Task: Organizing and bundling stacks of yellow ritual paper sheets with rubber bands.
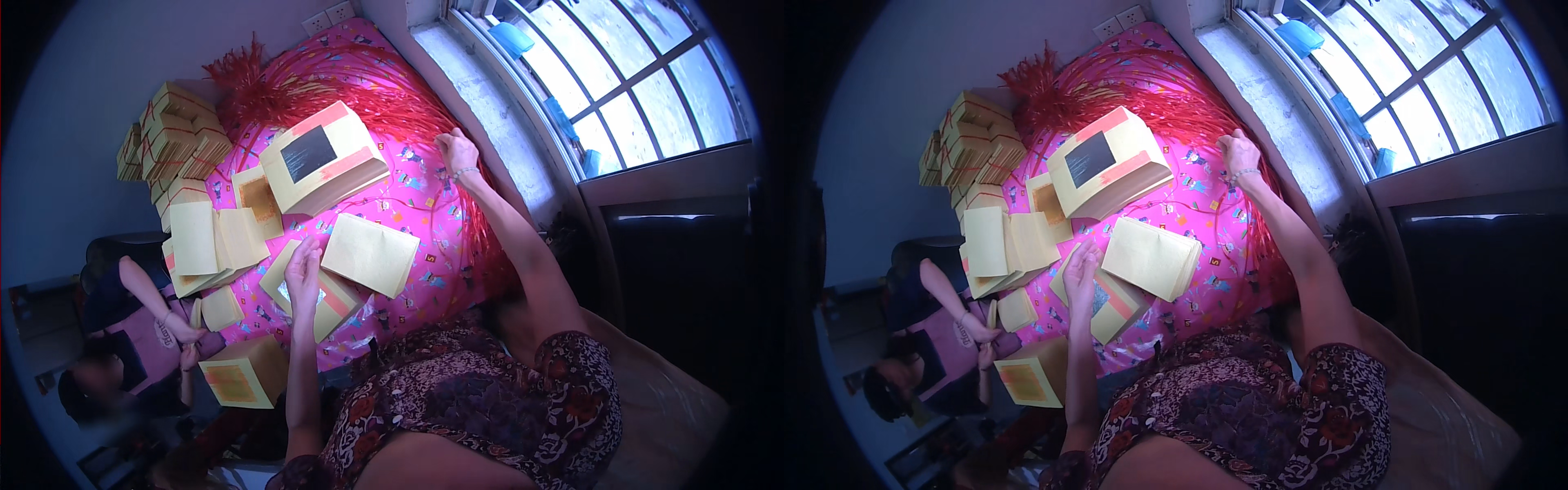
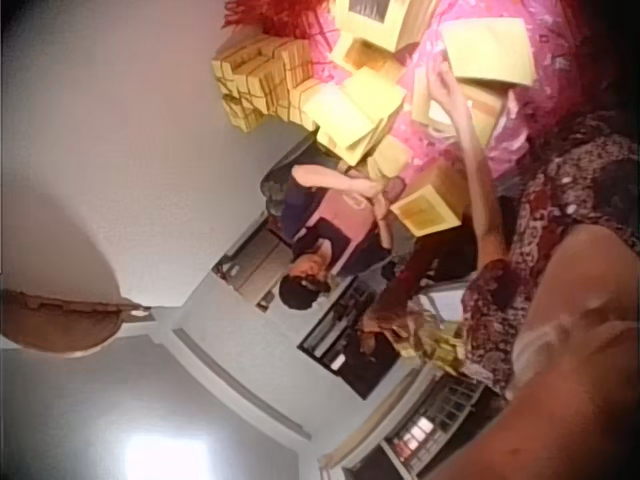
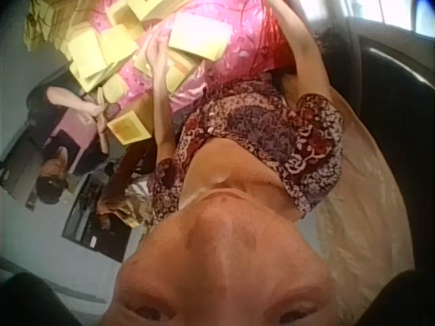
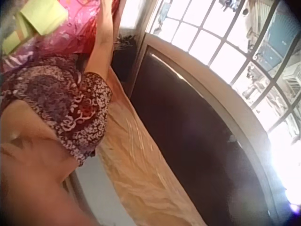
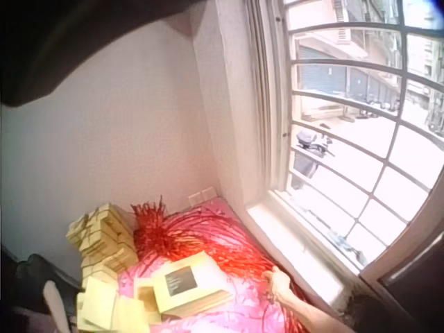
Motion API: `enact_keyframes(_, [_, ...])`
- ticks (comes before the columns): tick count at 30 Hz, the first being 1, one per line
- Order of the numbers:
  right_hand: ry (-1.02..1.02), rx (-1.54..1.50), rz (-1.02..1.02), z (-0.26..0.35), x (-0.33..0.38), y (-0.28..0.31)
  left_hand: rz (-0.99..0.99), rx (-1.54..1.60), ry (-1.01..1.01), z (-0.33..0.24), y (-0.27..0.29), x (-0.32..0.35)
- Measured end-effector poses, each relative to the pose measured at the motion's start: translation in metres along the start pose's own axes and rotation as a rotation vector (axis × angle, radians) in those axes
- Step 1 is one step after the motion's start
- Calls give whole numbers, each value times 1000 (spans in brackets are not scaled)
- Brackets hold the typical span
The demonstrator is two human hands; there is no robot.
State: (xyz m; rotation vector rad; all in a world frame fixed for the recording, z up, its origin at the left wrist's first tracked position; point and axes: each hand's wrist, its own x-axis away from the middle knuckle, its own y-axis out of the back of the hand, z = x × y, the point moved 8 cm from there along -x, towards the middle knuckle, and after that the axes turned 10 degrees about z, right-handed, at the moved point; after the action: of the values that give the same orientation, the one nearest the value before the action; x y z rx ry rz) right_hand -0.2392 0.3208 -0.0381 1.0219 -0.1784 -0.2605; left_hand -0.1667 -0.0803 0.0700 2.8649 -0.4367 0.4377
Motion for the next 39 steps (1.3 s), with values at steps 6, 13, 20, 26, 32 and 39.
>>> enact_keyframes(6, [318, -189, -129, 78, 70, 110, 223, 38, 46, -46, -66, -1])
enact_keyframes(13, [743, -249, 22, 167, 171, 169, 698, 1219, 348, -72, -176, -16])
enact_keyframes(20, [372, -315, -131, 103, 167, 199, 484, 1602, -63, -107, -112, -51])
enact_keyframes(26, [427, -631, -92, 127, 179, 191, 346, 1380, -304, -146, -105, -33])
enact_keyframes(32, [41, -1695, 681, 189, 183, 97, 392, 1206, -464, -179, -117, 10])
enact_keyframes(39, [270, -1821, 570, 214, 135, 148, 5, 1083, -625, -151, -44, 75])
